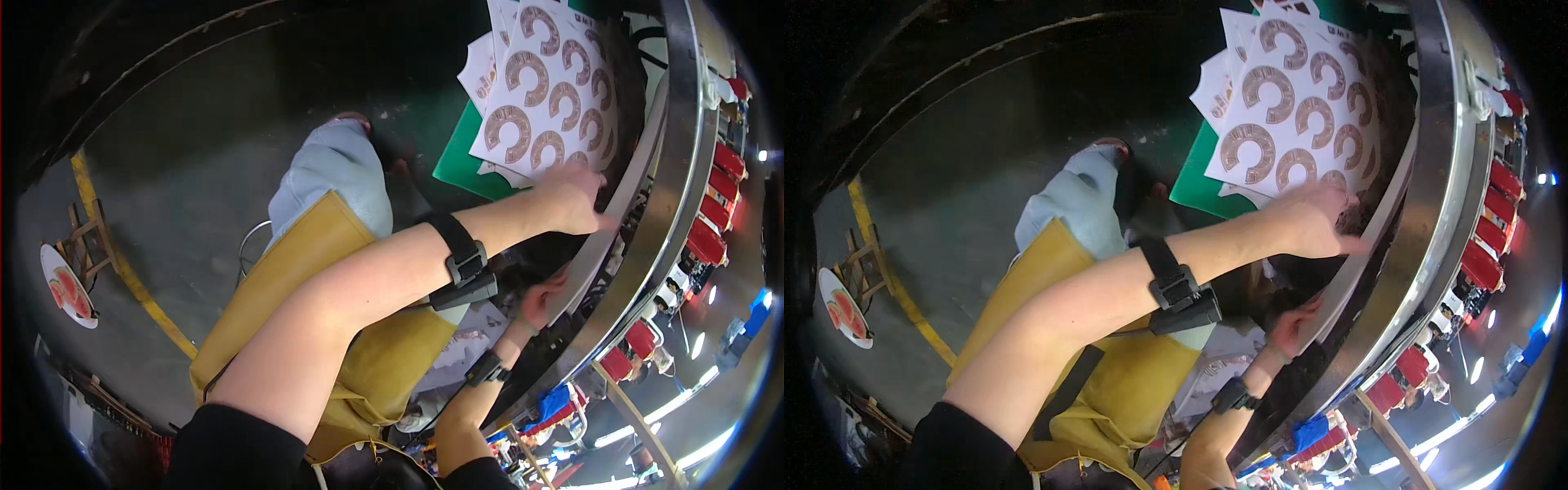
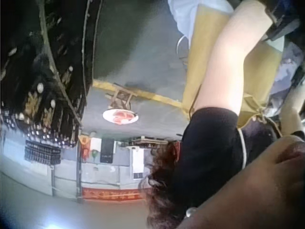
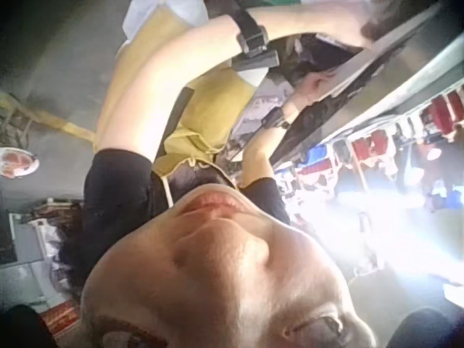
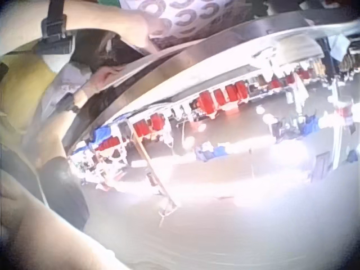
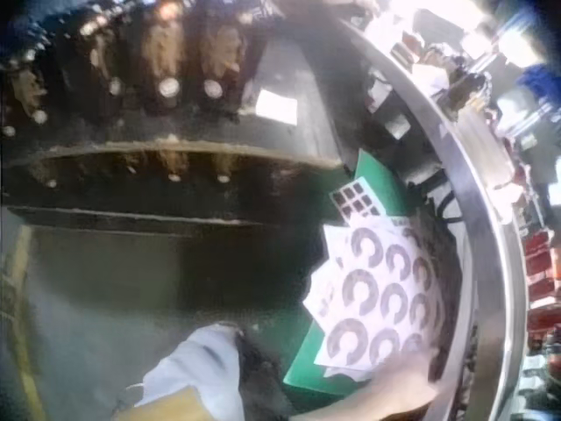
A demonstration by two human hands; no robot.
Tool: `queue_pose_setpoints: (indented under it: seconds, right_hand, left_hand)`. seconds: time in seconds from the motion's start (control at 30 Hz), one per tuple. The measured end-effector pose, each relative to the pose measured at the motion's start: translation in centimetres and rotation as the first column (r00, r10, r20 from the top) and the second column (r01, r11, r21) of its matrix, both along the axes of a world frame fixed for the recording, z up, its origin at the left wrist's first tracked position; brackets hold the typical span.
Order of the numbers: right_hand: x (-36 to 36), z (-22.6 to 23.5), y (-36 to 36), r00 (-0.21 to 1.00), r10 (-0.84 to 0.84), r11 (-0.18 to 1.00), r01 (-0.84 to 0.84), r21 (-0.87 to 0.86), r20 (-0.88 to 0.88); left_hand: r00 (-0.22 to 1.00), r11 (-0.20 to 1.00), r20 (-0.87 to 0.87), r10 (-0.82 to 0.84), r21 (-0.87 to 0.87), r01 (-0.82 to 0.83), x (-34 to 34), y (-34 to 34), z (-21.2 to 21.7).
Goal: Cutting sheets of gold circular labels with scissors at a factory workstation.
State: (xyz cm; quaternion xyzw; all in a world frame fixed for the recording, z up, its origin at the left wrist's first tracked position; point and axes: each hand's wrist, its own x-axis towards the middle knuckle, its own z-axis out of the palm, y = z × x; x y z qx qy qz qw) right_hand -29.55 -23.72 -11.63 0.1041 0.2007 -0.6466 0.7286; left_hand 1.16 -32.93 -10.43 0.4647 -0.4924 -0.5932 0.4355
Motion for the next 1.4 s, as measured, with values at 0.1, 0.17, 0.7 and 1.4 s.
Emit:
queue_pose_setpoints:
  seconds: [0.1, 0.17, 0.7, 1.4]
  right_hand:
    - [-1.7, -0.1, -6.1, 0.992, 0.120, 0.991, -0.121, -0.053, -0.030]
    - [-2.5, -0.5, -9.5, 0.999, -0.023, 1.000, 0.024, 0.018, -0.034]
    - [-6.9, -4.5, -19.9, 0.818, 0.084, 0.923, -0.279, -0.266, -0.568]
    - [-6.9, -8.0, -20.8, 0.855, 0.042, 0.958, -0.181, -0.222, -0.517]
  left_hand:
    - [0.741, 0.966, 0.641, 0.198, -0.254, -0.038, 0.5, -0.4, -3.1]
    - [0.495, 0.927, 0.793, 0.356, -0.366, -0.080, 0.1, -0.7, -4.6]
    - [0.234, 0.940, 0.941, 0.246, -0.290, 0.177, -0.3, -0.8, -5.7]
    - [-0.025, 0.949, 0.949, 0.313, -0.312, 0.049, -5.0, -4.0, -2.6]
